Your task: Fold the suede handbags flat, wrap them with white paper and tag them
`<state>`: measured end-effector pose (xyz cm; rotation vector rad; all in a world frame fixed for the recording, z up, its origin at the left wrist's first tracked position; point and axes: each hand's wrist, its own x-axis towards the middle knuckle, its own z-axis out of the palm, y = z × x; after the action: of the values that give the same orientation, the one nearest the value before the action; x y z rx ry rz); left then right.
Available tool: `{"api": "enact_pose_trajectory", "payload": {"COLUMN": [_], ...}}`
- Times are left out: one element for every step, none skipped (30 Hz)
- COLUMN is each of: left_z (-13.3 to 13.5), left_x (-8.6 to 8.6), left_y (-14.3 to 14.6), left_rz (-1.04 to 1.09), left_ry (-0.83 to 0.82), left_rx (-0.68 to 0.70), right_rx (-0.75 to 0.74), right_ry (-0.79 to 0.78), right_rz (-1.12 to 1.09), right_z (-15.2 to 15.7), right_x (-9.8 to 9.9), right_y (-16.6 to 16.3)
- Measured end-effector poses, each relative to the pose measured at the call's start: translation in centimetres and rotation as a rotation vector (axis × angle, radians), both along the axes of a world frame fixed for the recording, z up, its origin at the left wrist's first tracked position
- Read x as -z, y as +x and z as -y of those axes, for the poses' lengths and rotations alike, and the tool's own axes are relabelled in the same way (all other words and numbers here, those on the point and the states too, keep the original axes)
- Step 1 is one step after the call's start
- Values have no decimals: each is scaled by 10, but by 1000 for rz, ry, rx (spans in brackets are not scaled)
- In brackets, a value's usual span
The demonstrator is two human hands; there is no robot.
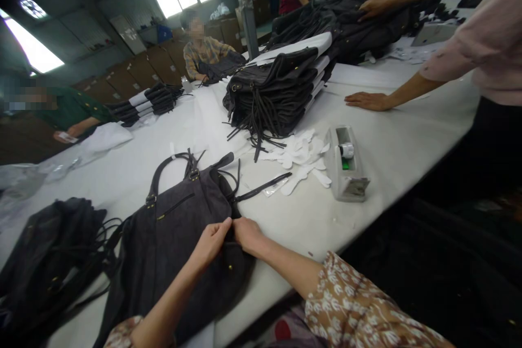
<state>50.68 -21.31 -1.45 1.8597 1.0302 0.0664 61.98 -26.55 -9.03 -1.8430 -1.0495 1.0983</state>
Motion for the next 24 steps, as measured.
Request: {"api": "enact_pose_trajectory", "payload": {"left_z": [1,2,2,2,1,-2,-5,-9,-14,-18,-23,-27,-30,-32,-33,-33,-32,-31,-29,-27,-26,-24,-22,-21], "left_x": [3,5,7,8,8,9,11,13,16,21,27,33,39,45,49,53,55,57,58,58,59,60,61,63], "left_y": [-1,-4,-7,-11,-15,-18,-22,-24,-26,-28,-28,-28,-28,-27,-27,-27,-27,-27,-27,-27,-27,-27,-26,-25], "left_rz": [11,23,36,49,72,105,143,184,223,254,271,271,264,253,241,236,240,253,272,295,315,327,326,314], "left_ry": [-15,-23,-20,-8,41,121,219,319,407,472,500,490,471,445,416,390,373,362,351,335,315,297,289,294], "left_rx": [-21,-45,-75,-111,-147,-179,-205,-222,-221,-201,-174,-148,-125,-110,-109,-120,-133,-142,-145,-135,-109,-64,-5,58], "right_rx": [-11,-24,-39,-56,-71,-82,-93,-106,-122,-142,-162,-177,-177,-154,-115,-68,-22,16,35,32,3,-43,-96,-147], "right_ry": [15,37,63,88,110,129,155,197,254,321,386,430,443,422,385,350,327,322,333,351,369,383,391,394], "right_rz": [-5,-17,-37,-65,-95,-127,-149,-152,-131,-91,-44,-10,3,-1,-6,-1,21,60,103,131,166,212,266,319], "right_z": [3,7,12,19,27,35,44,52,61,69,75,80,82,82,79,74,67,60,52,45,39,34,30,28], "right_x": [-2,-4,-8,-11,-15,-18,-21,-23,-25,-26,-27,-27,-27,-27,-27,-28,-28,-28,-28,-27,-26,-24,-22,-19], "right_y": [1,2,4,6,7,8,8,7,6,4,2,1,0,1,3,5,9,12,14,15,15,13,11,8]}}
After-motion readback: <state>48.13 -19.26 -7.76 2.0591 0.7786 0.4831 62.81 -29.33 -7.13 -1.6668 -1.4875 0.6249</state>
